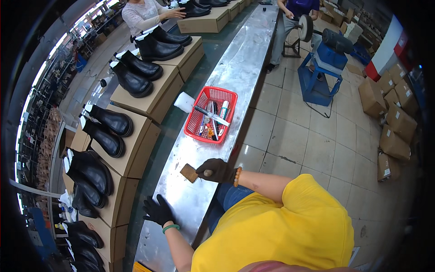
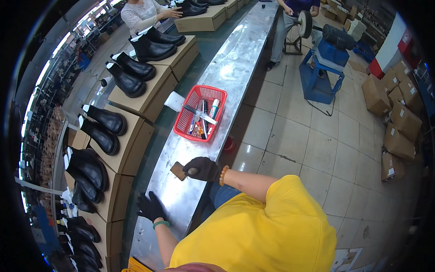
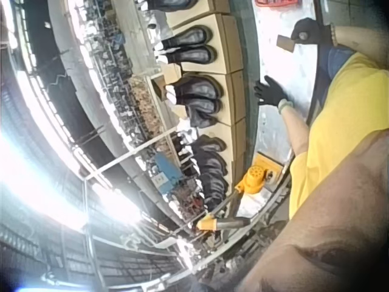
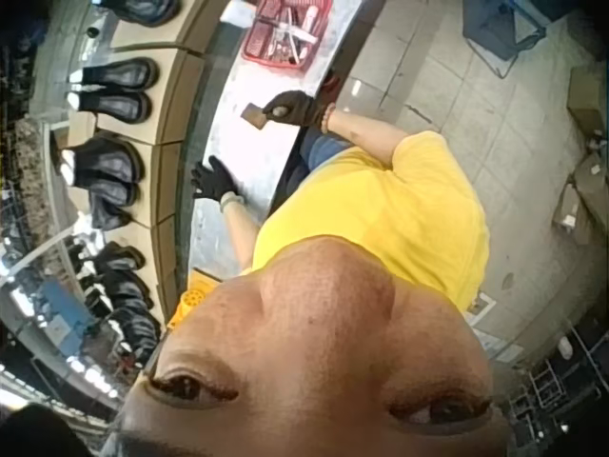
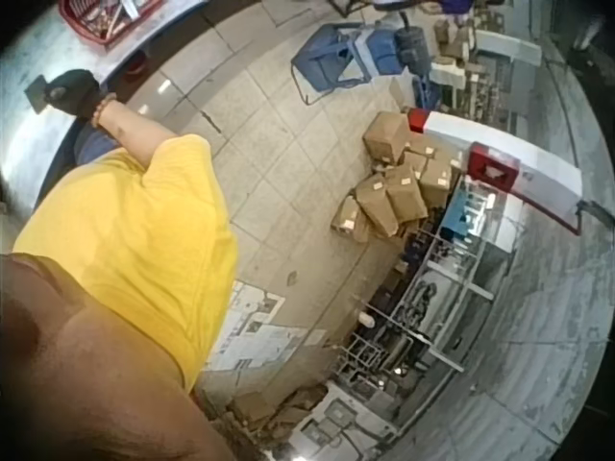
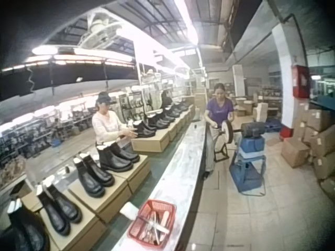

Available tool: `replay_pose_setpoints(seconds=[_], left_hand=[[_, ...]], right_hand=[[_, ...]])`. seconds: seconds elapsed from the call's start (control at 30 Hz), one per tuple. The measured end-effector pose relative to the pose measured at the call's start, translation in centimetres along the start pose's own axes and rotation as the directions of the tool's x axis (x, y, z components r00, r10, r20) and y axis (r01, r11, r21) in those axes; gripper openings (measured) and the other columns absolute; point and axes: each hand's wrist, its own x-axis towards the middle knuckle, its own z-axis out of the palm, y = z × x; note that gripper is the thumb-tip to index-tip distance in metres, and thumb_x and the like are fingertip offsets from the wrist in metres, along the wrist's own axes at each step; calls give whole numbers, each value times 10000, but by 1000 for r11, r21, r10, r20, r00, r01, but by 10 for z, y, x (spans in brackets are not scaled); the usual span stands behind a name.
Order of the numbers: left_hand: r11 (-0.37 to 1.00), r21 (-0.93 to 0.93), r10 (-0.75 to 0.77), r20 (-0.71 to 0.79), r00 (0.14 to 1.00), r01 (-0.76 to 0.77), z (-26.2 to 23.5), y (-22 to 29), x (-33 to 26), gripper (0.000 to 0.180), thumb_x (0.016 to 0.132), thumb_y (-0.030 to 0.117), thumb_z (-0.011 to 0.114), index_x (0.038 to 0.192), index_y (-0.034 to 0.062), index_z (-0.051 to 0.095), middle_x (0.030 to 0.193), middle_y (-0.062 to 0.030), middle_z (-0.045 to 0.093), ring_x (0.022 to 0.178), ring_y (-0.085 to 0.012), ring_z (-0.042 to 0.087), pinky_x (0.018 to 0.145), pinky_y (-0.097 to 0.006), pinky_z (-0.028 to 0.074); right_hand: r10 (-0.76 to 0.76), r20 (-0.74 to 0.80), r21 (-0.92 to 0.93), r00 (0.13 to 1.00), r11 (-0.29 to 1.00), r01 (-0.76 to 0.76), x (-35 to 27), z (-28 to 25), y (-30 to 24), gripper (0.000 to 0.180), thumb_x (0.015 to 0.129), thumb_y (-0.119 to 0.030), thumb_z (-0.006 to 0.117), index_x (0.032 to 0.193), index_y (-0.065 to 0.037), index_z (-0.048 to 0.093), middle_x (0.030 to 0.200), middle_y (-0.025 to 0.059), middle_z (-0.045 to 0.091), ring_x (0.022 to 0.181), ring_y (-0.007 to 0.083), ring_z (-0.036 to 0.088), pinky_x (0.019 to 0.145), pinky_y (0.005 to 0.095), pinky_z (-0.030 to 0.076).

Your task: The person polishes black leather boots using a wooden block. They pick up boots from a conveyor belt, rub the surface with the block, and place them back on the belt. The process is repeated for multiple boots in a factory setting.

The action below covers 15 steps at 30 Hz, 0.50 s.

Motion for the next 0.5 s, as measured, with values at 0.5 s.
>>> replay_pose_setpoints(seconds=[0.5], left_hand=[[1000, 2, -10, 39, 999, 9, -6, -1, -3, 527, 937, 497, 361, 1331, 154, 435, 1436, -101, 371, 1348, -316, 286, 1062, -633, 100]], right_hand=[[-79, -7, -237, 997, 969, 75, 6, 4, 18, 139, 817, -177, 642, 951, -146, 655, 807, 71, 653, 726, 249, 639, 635, 332, 505]])
